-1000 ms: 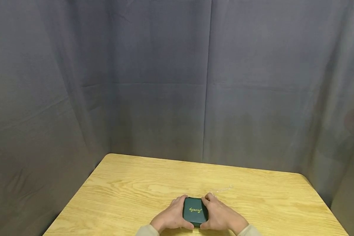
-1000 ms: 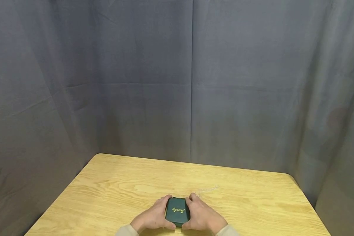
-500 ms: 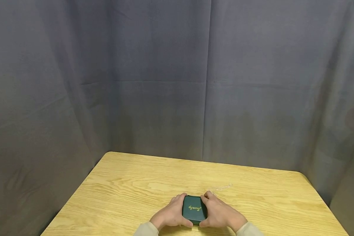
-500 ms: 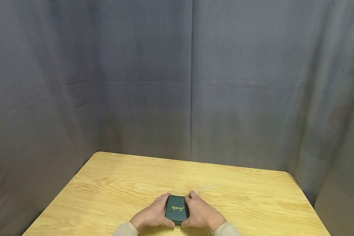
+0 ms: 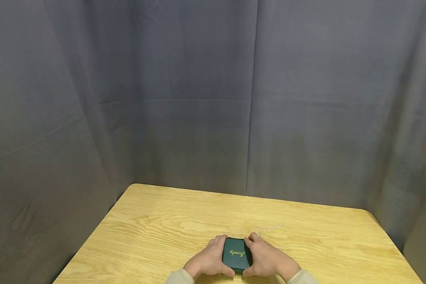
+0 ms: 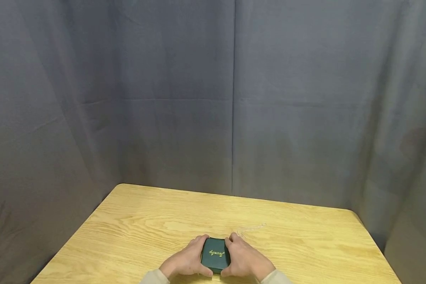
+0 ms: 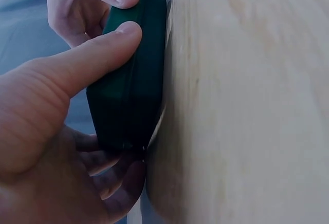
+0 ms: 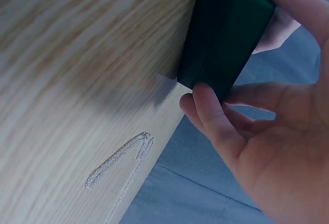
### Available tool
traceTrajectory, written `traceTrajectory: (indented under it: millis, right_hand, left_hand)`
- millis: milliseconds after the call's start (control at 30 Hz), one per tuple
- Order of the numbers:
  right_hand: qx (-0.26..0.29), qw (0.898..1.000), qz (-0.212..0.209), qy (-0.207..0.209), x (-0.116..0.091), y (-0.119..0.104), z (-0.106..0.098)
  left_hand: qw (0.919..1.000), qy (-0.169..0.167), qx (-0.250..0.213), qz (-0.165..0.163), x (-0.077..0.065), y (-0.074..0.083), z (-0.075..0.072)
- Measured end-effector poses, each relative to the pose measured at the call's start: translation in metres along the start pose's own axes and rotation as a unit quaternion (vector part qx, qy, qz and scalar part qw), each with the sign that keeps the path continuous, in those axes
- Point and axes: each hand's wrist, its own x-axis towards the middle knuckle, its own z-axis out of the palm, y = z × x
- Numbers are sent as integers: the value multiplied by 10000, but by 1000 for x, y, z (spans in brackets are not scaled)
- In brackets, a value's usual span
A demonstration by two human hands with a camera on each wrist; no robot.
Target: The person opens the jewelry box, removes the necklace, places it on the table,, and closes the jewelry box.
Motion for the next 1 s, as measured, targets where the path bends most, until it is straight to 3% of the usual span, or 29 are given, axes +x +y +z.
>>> traceTrajectory:
  millis: [167,1000]
  right_hand:
    - [40,10000,36,-73,0,-1,2]
    - [-79,9999,-54,-38,1,0,-1]
  left_hand:
    - [9998,-48,192,-54,-1,1,0]
    - [9995,-102,282,-57,1,1,-2]
